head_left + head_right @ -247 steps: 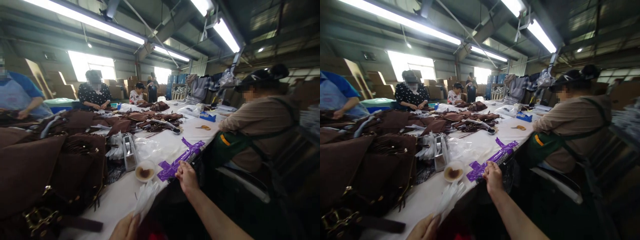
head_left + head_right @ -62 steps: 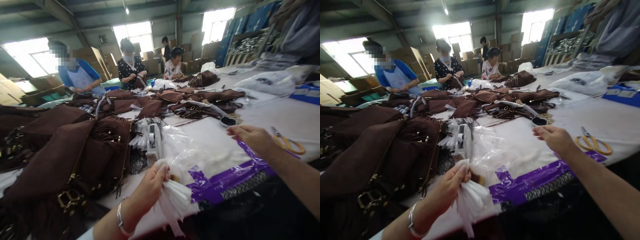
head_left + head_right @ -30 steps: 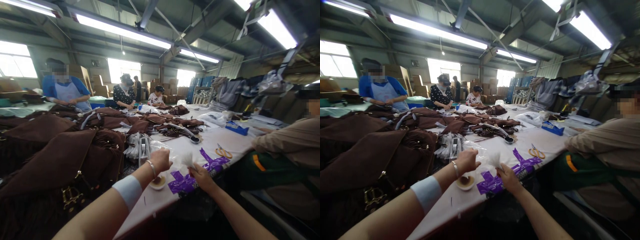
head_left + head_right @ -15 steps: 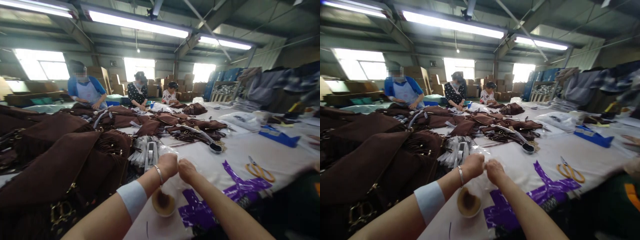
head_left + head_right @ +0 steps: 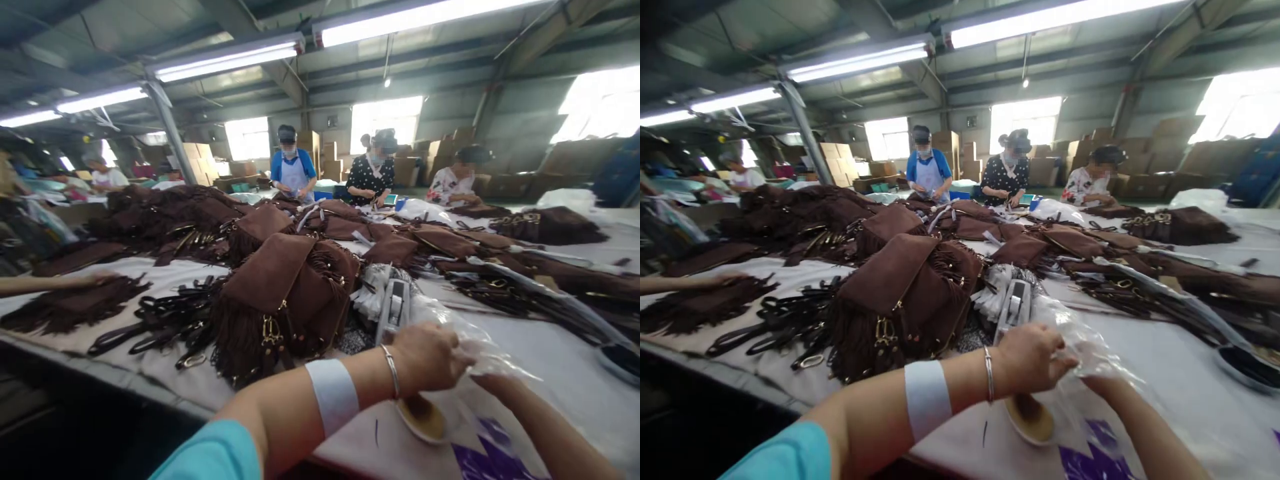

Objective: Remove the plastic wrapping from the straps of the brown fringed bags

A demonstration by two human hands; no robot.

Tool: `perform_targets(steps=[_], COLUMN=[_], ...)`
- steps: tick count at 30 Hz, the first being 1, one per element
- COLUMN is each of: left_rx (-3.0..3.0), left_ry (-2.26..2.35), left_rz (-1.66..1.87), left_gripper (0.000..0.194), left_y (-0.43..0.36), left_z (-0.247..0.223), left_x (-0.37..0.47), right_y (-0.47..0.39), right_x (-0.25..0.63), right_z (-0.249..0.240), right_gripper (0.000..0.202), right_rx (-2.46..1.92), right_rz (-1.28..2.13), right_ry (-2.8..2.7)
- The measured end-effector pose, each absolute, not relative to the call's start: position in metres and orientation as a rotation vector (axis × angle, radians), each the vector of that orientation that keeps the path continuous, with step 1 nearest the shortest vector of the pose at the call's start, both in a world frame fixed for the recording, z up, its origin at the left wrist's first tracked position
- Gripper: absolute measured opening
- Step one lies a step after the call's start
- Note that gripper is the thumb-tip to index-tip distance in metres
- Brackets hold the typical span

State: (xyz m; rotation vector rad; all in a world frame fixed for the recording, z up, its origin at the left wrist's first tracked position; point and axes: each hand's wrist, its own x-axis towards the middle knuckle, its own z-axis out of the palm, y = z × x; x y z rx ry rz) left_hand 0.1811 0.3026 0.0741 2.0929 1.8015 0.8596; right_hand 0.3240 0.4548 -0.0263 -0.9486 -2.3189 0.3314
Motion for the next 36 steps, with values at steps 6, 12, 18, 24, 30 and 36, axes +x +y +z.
perform_targets(steps=[6,12,18,24,30,36], left_rx=[1.085,0.565,0.592,0.908,0.771,0.784], left_ry=[1.388,1.027,1.218,1.496,1.487,1.560], left_rz=[1.484,1.766,1.810,1.489,1.289,1.243], left_gripper=[0.050,0.060,0.064,0.036,0.020,0.016], left_y=[0.227,0.151,0.085,0.008,-0.034,-0.042], left_z=[0.079,0.079,0.078,0.049,0.015,-0.002], left_x=[0.134,0.106,0.088,0.049,0.041,0.024], right_y=[0.378,0.211,0.112,0.119,0.115,0.133], right_x=[0.393,0.334,0.232,0.188,0.135,0.106], right_z=[-0.001,0.048,0.053,0.056,0.044,0.037], right_gripper=[0.031,0.043,0.037,0.034,0.031,0.036], right_rx=[-1.074,-1.089,-0.773,-0.775,-0.830,-0.904], right_rz=[0.140,1.026,1.556,1.563,1.625,1.629], right_ry=[-2.357,-1.987,-1.693,-1.439,-1.360,-1.290])
